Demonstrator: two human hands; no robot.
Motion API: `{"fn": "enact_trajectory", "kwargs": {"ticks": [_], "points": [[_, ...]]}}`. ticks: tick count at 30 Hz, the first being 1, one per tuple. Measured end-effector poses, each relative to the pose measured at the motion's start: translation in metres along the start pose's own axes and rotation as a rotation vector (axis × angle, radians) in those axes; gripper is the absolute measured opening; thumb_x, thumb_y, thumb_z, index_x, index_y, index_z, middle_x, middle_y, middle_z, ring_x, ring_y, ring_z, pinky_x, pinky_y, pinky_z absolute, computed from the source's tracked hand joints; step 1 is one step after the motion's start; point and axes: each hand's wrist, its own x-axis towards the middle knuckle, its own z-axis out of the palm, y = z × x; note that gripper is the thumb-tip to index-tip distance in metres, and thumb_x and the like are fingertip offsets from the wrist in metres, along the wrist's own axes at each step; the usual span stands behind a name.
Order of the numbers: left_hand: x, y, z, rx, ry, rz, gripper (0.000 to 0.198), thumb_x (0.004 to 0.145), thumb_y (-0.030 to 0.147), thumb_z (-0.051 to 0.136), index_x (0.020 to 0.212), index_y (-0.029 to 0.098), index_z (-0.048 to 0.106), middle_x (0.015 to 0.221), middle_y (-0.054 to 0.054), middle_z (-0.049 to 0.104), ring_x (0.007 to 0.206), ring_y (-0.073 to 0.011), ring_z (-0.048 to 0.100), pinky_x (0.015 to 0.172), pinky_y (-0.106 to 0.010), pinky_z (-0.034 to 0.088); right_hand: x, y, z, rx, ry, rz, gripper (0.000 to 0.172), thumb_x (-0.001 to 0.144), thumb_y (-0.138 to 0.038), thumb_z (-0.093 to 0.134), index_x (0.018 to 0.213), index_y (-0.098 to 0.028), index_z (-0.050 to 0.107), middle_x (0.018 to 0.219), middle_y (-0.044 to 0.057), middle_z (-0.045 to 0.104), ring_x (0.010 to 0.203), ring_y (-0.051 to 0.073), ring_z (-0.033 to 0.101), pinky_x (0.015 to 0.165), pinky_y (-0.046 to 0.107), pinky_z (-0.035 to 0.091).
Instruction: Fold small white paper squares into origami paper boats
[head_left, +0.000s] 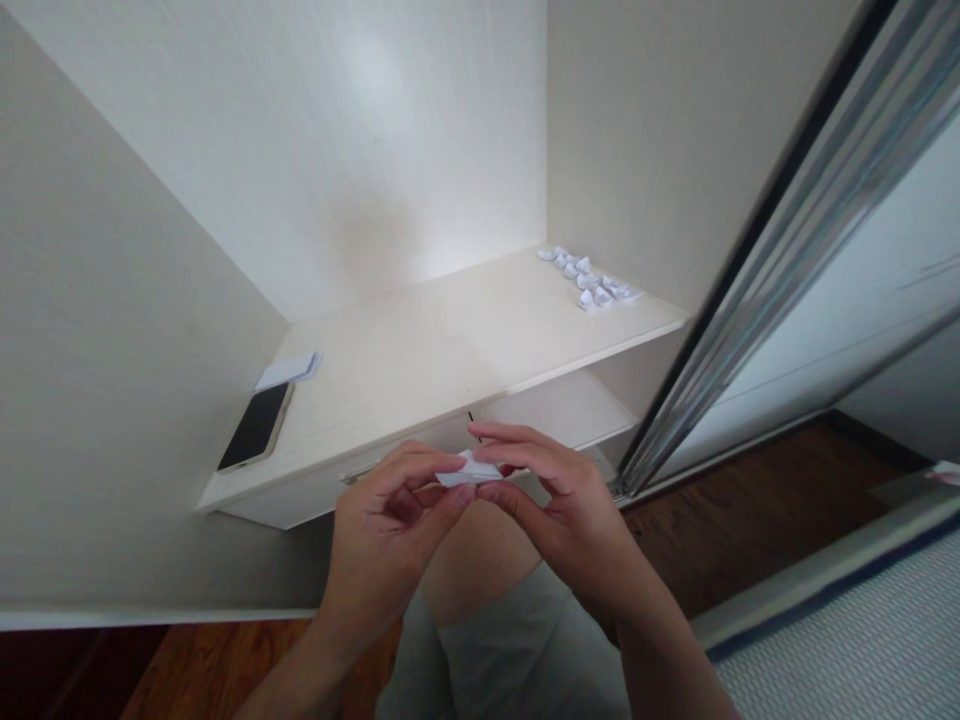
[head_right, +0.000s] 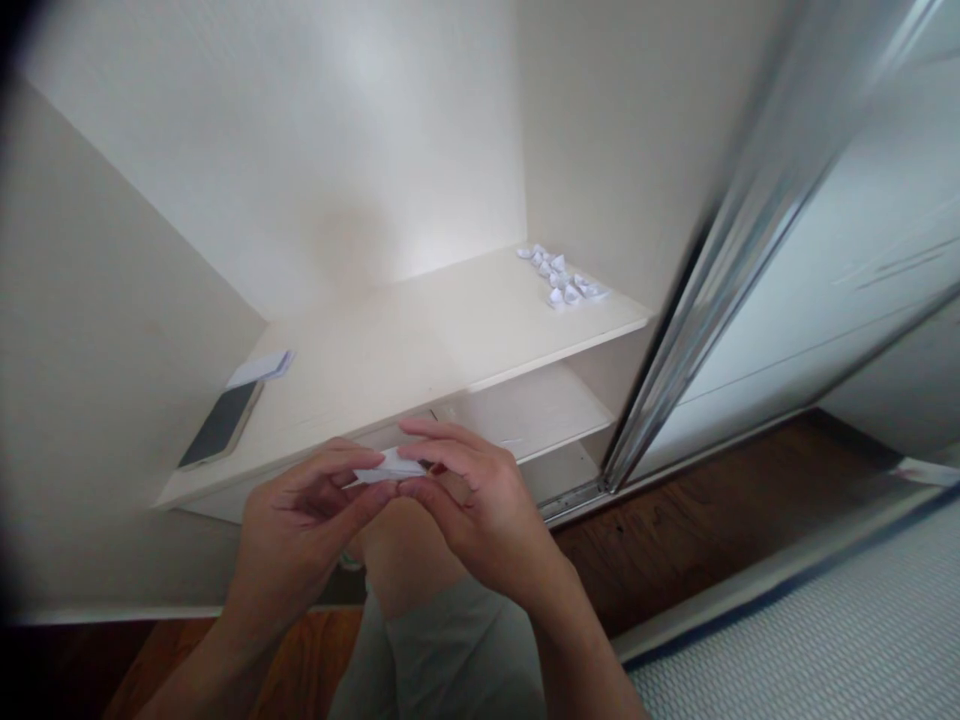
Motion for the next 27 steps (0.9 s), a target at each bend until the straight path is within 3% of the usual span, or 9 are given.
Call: {"fn": "enact_trajectory", "kwargs": {"ticks": [3,6,12,20,27], "points": [[-0.003,0.002,-0.004,-0.168,-0.022,-0.128,0.021,0.082,0.015,0.083,0.101,0.023,0.08,0.091,-0.003,0.08,0.078,-0.0141,0.077,0.069,-0.019,0.062,0.001,-0.001,0.006,0.065,-0.006,0.021,0.035,0.092,-0.007,0.072,0.118,-0.03,0.077,0.119,0.001,0.081,0.106,0.016,0.076,0.096,0.03,0.06],[-0.007,0.004,-0.006,-0.23,-0.064,-0.199,0.026,0.084,0.02,0.083,0.11,0.022,0.079,0.099,-0.006,0.083,0.084,-0.0174,0.08,0.079,-0.025,0.066,0.001,0.0,0.012,0.058,0.045,-0.013,0.04,0.09,-0.004,0.073,0.117,-0.033,0.079,0.115,0.0,0.082,0.102,0.017,0.078,0.093,0.031,0.063],[-0.009,0.006,-0.006,-0.142,-0.053,-0.106,0.027,0.087,0.018,0.078,0.113,0.024,0.079,0.102,-0.006,0.083,0.087,-0.0179,0.08,0.081,-0.025,0.066,-0.003,0.003,0.022,-0.018,0.127,-0.123,0.047,0.088,-0.003,0.075,0.12,-0.037,0.079,0.119,0.0,0.081,0.108,0.02,0.078,0.095,0.035,0.065],[-0.012,0.006,-0.011,0.047,-0.05,-0.031,0.026,0.085,0.015,0.077,0.109,0.026,0.081,0.095,-0.002,0.083,0.077,-0.0146,0.078,0.078,-0.022,0.065,-0.006,0.005,0.026,-0.046,0.086,-0.078,0.042,0.089,-0.007,0.075,0.121,-0.035,0.078,0.117,0.001,0.081,0.106,0.02,0.079,0.095,0.037,0.065],[-0.01,0.005,-0.017,-0.024,-0.132,-0.135,0.021,0.089,0.017,0.074,0.108,0.024,0.082,0.092,-0.005,0.083,0.08,-0.0168,0.079,0.075,-0.022,0.064,-0.006,0.0,0.021,-0.082,0.006,-0.058,0.031,0.093,-0.015,0.074,0.117,-0.033,0.08,0.108,0.002,0.083,0.095,0.019,0.08,0.087,0.034,0.064]]}}
